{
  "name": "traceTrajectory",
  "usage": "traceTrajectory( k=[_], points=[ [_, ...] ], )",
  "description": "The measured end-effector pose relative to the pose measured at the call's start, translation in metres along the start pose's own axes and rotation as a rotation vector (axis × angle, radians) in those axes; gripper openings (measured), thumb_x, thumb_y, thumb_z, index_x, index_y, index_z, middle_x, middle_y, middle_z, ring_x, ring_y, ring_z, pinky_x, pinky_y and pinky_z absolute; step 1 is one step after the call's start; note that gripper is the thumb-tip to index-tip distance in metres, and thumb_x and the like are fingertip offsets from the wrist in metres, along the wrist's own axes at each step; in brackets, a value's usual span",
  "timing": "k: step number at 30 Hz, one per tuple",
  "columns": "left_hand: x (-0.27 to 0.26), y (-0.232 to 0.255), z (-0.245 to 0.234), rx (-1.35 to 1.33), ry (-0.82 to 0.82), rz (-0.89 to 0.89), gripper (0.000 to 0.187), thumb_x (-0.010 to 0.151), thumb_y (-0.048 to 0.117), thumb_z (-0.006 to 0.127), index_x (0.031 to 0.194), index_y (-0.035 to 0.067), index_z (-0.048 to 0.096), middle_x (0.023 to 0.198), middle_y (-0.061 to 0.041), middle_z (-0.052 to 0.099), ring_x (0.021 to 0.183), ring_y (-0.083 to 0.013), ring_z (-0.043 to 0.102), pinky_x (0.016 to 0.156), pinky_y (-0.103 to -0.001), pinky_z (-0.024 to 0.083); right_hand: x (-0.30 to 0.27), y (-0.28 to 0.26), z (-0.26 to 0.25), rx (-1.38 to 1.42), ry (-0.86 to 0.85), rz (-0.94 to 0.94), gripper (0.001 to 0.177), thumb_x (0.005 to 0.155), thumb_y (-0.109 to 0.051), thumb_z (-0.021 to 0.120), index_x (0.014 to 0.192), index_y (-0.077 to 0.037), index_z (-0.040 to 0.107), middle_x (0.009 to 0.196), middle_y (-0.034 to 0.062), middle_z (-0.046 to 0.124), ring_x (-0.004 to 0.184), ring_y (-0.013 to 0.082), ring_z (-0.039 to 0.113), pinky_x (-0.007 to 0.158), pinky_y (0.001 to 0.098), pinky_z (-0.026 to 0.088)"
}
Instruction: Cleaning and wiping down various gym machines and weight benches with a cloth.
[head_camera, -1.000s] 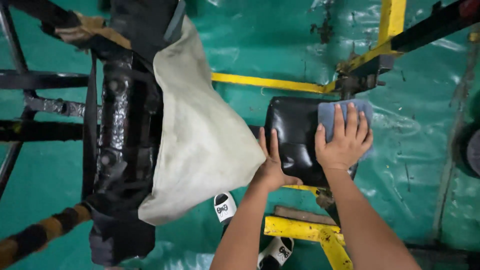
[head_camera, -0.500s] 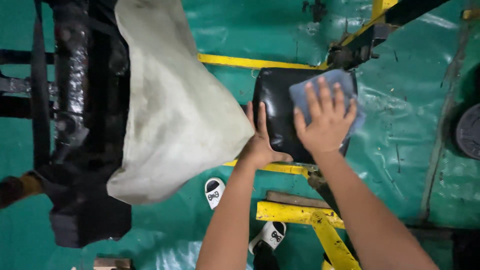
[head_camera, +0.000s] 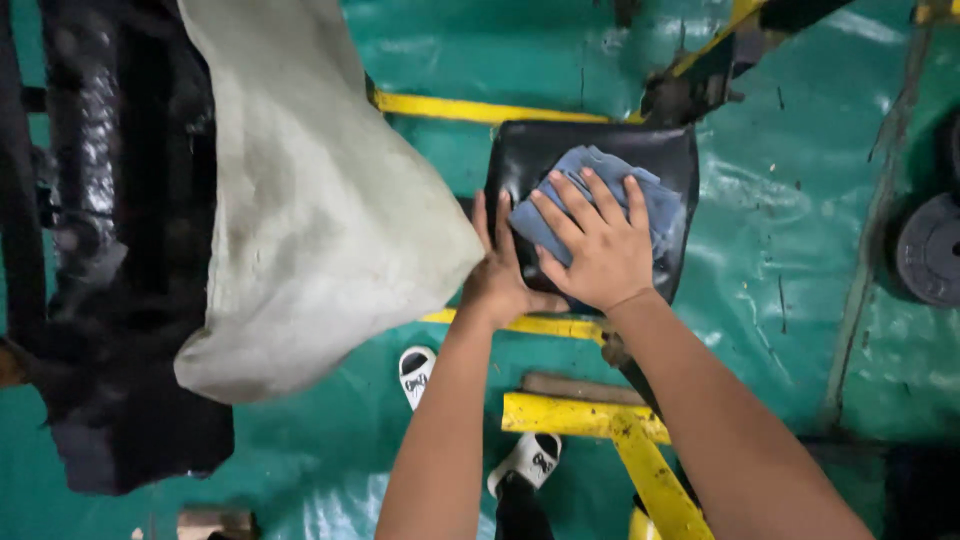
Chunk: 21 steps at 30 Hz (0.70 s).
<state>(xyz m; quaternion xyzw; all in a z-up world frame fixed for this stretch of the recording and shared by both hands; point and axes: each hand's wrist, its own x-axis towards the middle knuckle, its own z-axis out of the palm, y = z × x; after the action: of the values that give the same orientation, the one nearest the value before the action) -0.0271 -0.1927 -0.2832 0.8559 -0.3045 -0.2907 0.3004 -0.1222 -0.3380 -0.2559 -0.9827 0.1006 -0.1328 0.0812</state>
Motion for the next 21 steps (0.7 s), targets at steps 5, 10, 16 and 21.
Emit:
traceTrajectory(
  k=[5, 10, 16, 21],
  points=[
    [-0.005, -0.005, 0.001, 0.106, -0.035, -0.014, 0.17, 0.036, 0.056, 0.101, 0.159, 0.008, -0.005, 0.167, -0.025, -0.011, 0.155, -0.0475, 0.004, 0.125, -0.049, 0.015, 0.05, 0.013, 0.024, -0.018, 0.073, 0.066, 0.061, 0.089, -0.045, 0.07, 0.147, -0.026, 0.062, 0.154, 0.0057, 0.056, 0.14, 0.0322, 0.05, 0.116, 0.0648, 0.028],
    [-0.001, -0.005, -0.001, 0.118, -0.069, -0.01, 0.168, 0.04, 0.057, 0.1, 0.161, 0.01, -0.007, 0.168, -0.024, -0.01, 0.156, -0.0455, 0.003, 0.124, -0.051, 0.011, 0.076, 0.015, 0.034, -0.051, 0.084, 0.176, 0.062, 0.09, -0.048, 0.072, 0.147, -0.027, 0.062, 0.152, 0.0068, 0.055, 0.135, 0.0337, 0.052, 0.109, 0.0675, 0.029],
    [0.004, -0.007, -0.001, 0.114, -0.079, 0.049, 0.169, 0.037, 0.061, 0.099, 0.16, 0.009, -0.004, 0.167, -0.026, -0.008, 0.154, -0.0487, 0.002, 0.125, -0.051, 0.011, 0.047, -0.014, 0.018, -0.064, 0.124, 0.213, 0.069, 0.085, -0.05, 0.075, 0.148, -0.024, 0.06, 0.152, 0.0098, 0.053, 0.134, 0.0394, 0.049, 0.108, 0.0685, 0.029],
    [0.016, -0.063, 0.052, 0.063, 0.14, 0.291, 0.148, 0.057, 0.051, 0.093, 0.158, 0.003, -0.005, 0.164, -0.034, -0.007, 0.15, -0.0579, 0.004, 0.123, -0.054, 0.015, -0.013, -0.061, 0.008, -0.103, 0.075, 0.327, 0.062, 0.088, -0.035, 0.073, 0.148, -0.028, 0.06, 0.155, 0.0037, 0.053, 0.136, 0.0345, 0.05, 0.108, 0.0616, 0.034]
  ],
)
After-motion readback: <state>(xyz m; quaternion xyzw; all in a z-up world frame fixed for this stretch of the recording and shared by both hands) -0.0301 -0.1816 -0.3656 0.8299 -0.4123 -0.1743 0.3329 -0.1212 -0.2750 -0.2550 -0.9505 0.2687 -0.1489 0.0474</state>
